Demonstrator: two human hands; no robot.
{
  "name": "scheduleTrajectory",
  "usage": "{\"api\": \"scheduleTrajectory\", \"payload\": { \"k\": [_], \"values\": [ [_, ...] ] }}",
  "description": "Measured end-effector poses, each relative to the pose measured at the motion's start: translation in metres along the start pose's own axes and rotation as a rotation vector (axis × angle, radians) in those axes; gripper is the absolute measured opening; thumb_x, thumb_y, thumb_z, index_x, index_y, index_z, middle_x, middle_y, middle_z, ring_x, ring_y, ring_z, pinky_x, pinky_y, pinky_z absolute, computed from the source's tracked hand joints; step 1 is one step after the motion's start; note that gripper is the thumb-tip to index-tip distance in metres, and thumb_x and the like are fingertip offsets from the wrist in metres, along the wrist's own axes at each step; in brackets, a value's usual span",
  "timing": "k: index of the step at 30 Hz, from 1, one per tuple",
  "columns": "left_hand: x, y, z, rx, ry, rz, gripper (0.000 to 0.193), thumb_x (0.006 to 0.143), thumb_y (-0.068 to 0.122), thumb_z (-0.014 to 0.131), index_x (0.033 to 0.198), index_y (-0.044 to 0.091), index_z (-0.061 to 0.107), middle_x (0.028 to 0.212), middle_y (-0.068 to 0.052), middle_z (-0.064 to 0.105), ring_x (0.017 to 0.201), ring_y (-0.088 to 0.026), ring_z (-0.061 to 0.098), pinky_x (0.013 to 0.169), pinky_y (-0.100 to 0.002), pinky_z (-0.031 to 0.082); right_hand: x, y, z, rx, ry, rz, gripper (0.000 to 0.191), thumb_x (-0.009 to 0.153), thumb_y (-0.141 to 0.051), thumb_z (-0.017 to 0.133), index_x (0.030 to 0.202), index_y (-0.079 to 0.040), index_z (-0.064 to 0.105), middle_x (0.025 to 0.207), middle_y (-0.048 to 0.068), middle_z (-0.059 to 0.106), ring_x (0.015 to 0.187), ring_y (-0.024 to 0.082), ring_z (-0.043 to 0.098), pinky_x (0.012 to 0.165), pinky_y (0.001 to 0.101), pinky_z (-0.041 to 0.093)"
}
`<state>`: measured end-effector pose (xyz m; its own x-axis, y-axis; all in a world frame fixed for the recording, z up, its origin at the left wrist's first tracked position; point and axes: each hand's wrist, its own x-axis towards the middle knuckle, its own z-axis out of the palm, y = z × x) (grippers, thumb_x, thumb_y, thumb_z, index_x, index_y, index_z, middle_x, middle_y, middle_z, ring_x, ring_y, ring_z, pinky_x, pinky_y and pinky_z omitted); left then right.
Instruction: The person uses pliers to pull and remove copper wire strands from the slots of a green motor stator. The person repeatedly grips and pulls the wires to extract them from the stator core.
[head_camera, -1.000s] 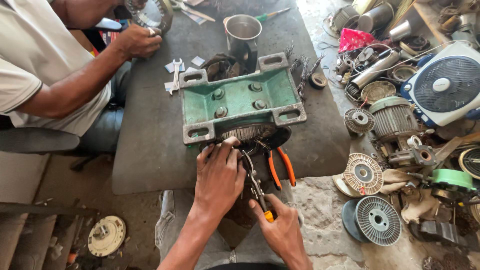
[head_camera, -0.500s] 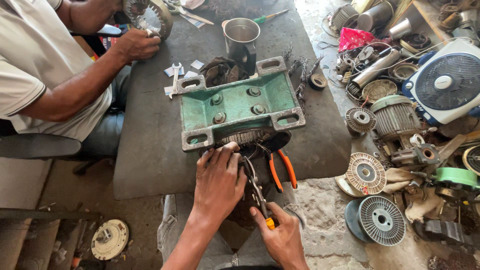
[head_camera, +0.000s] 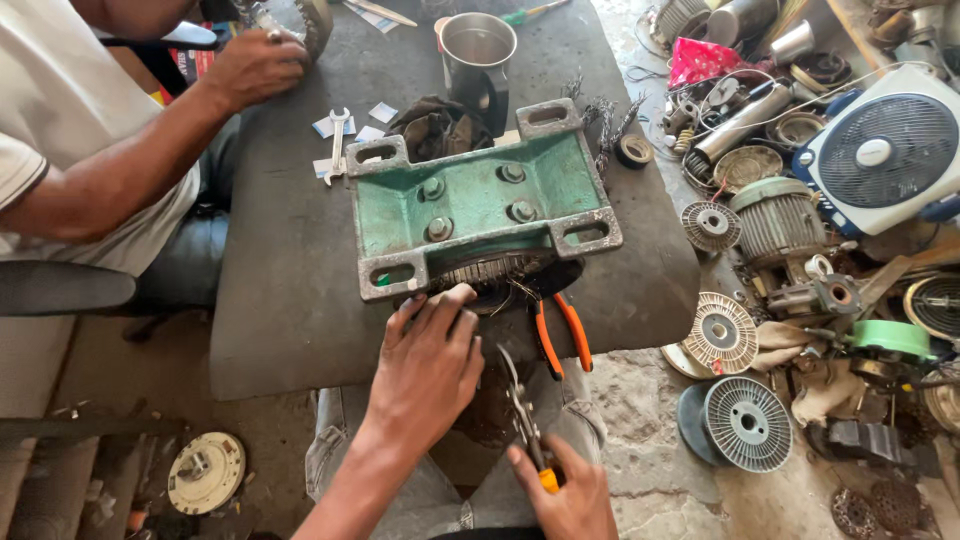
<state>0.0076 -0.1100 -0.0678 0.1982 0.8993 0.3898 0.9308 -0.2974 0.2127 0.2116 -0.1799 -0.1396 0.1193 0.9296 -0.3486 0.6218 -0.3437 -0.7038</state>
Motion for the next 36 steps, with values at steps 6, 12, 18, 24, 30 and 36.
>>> {"api": "scheduleTrajectory", "payload": {
  "k": [6, 12, 18, 24, 30, 36],
  "values": [
    [-0.001, -0.022, -0.023, 0.064, -0.103, 0.220, 0.046, 0.080, 0.015, 0.064, 0.123, 0.000, 0.063, 0.138, -0.013, 0.055, 0.129, -0.026, 0.054, 0.115, -0.041, 0.033, 0.020, -0.041, -0.014, 0.003, -0.021, -0.104, 0.046, 0.088, -0.046, 0.071, 0.095, -0.001, 0.071, 0.062, 0.015, 0.068, 0.056, 0.022, 0.064, 0.056, 0.0375, 0.050],
    [-0.002, -0.017, -0.015, 0.025, -0.014, 0.164, 0.036, 0.085, 0.014, 0.063, 0.119, 0.002, 0.065, 0.139, -0.011, 0.057, 0.131, -0.025, 0.054, 0.117, -0.042, 0.033, 0.025, -0.035, -0.026, 0.381, 0.051, -0.069, 0.044, 0.091, -0.045, 0.062, 0.097, -0.003, 0.071, 0.066, 0.009, 0.074, 0.058, 0.018, 0.069, 0.052, 0.0348, 0.054],
    [0.001, 0.003, 0.016, 0.041, 0.240, 0.014, 0.026, 0.093, 0.021, 0.066, 0.115, 0.006, 0.069, 0.140, -0.004, 0.060, 0.131, -0.019, 0.055, 0.119, -0.044, 0.030, 0.009, -0.009, -0.045, 0.376, 0.041, -0.080, 0.040, 0.092, -0.041, 0.062, 0.091, -0.001, 0.070, 0.069, 0.007, 0.077, 0.059, 0.015, 0.072, 0.054, 0.0328, 0.055],
    [0.012, 0.022, 0.036, -0.065, 0.391, -0.111, 0.014, 0.094, 0.024, 0.072, 0.102, 0.013, 0.072, 0.137, -0.001, 0.061, 0.131, -0.023, 0.053, 0.119, -0.049, 0.023, -0.005, -0.012, -0.031, 0.056, -0.037, -0.167, 0.042, 0.089, -0.042, 0.070, 0.083, -0.001, 0.065, 0.058, 0.011, 0.069, 0.052, 0.015, 0.063, 0.051, 0.0332, 0.049],
    [0.017, 0.039, 0.031, -0.136, 0.380, -0.114, 0.018, 0.087, 0.018, 0.075, 0.105, 0.019, 0.073, 0.140, -0.001, 0.058, 0.131, -0.027, 0.052, 0.116, -0.062, 0.023, -0.008, -0.008, -0.022, 0.196, -0.086, -0.085, 0.042, 0.088, -0.043, 0.069, 0.080, -0.003, 0.063, 0.059, 0.008, 0.073, 0.050, 0.013, 0.065, 0.049, 0.0329, 0.050],
    [0.007, 0.026, 0.012, -0.147, 0.268, -0.076, 0.033, 0.087, 0.020, 0.074, 0.120, 0.018, 0.071, 0.141, -0.005, 0.055, 0.130, -0.030, 0.052, 0.107, -0.054, 0.037, -0.012, -0.002, -0.038, 0.155, -0.045, -0.038, 0.042, 0.087, -0.045, 0.068, 0.081, -0.003, 0.064, 0.058, 0.008, 0.073, 0.049, 0.014, 0.066, 0.049, 0.0334, 0.050]
  ]
}}
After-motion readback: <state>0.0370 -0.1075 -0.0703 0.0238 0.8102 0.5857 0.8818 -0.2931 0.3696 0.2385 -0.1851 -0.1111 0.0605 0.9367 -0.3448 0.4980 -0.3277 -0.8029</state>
